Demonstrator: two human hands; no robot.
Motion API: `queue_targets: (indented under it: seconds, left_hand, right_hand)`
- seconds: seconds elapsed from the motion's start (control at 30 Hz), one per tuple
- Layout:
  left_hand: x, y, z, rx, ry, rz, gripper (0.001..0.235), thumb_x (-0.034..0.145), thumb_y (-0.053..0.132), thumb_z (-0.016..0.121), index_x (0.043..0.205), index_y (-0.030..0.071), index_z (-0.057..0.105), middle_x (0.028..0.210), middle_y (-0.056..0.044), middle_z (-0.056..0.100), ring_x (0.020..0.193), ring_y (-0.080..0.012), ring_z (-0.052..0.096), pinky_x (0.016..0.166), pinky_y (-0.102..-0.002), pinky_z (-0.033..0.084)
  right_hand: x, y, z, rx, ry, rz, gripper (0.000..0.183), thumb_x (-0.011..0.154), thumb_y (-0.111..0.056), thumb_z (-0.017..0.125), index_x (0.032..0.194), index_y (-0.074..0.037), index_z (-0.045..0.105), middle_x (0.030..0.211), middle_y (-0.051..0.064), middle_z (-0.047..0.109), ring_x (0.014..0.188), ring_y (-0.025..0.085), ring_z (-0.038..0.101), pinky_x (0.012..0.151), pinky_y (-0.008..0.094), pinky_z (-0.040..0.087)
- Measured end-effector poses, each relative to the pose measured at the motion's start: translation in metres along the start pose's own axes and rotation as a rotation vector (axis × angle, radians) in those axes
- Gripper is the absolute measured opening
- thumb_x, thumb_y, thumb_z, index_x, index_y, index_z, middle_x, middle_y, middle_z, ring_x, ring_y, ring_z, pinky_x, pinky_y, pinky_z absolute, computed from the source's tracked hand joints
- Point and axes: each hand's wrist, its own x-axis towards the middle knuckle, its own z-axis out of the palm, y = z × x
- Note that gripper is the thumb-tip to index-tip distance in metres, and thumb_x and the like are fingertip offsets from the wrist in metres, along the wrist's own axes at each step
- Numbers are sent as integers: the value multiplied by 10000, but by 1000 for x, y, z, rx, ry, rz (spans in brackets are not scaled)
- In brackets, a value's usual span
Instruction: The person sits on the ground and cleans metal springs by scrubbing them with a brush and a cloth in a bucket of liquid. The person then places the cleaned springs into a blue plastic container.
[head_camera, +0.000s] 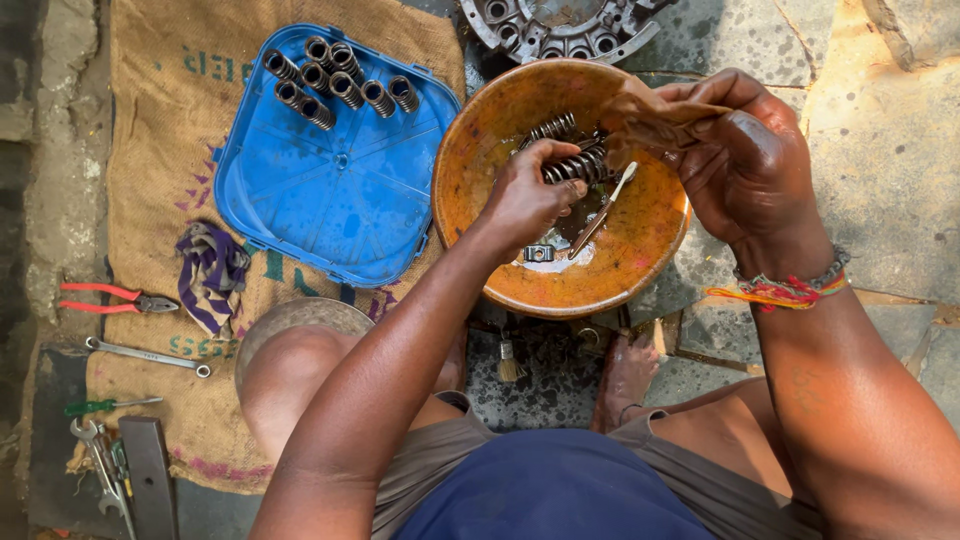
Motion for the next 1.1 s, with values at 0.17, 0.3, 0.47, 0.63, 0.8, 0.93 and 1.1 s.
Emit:
queue_targets:
  seconds: [0.17,0.3,0.47,0.63,0.8,0.93,1.1]
  left_hand:
    - [3,6,0,-137,35,24,385,913,143,739,1254,37,595,1127,-76,682,854,-129,698,723,-274,628]
    - [7,5,-3,-147,33,101,398,878,93,793,1210,13,588,1107,-100,663,904,-146,668,747,-295,609]
    - [7,-4,-1,30,12,375,356,893,-5,731,1213,20,577,1142,-64,666,1087,-163,651,935,-308,556]
    - [-14,19,-4,368,-113,435,426,823,15,788,1168,20,540,1086,-160,652,1019,-296,661,862,-402,547]
    - [-21,31,-1,615,-65,783,483,761,28,765,1187,31,537,1169,-238,583,1055,-460,625,881,-496,544]
    - [-21,24,-1,734,-77,656,471,852,116,748,1259,38,523,1147,-241,593,1013,-479,619,809,-539,527]
    - [-18,8,5,620,28,490,377,934,224,673,1190,24,482,956,-226,649,822,-431,671,678,-540,528]
  right_hand:
    - [-4,6,18,-499,-46,48,174,1047,-144,566,1114,-9,654,1227,137,709,1125,251,701,1075,461,572]
    - [0,20,36,-737,-43,155,146,990,-150,664,1064,-25,681,1132,97,734,1027,245,738,933,414,603]
    - [2,23,40,-1479,-75,-267,446,777,-67,829,1177,-6,642,1156,223,604,1114,400,602,957,474,526]
    - [2,41,24,-1464,-89,-226,594,674,-37,807,1231,-9,604,1153,202,637,1125,409,609,969,468,520]
    - [9,60,-1,-1386,-109,-54,370,666,-143,821,989,-15,695,918,194,703,908,400,702,803,461,559]
    - [3,77,-3,-1398,-43,-253,386,815,-214,810,1078,15,645,927,201,664,889,419,674,759,475,541]
    - [5,78,3,-1675,-19,-152,296,821,-224,746,1039,-78,611,898,112,683,916,335,690,791,499,507]
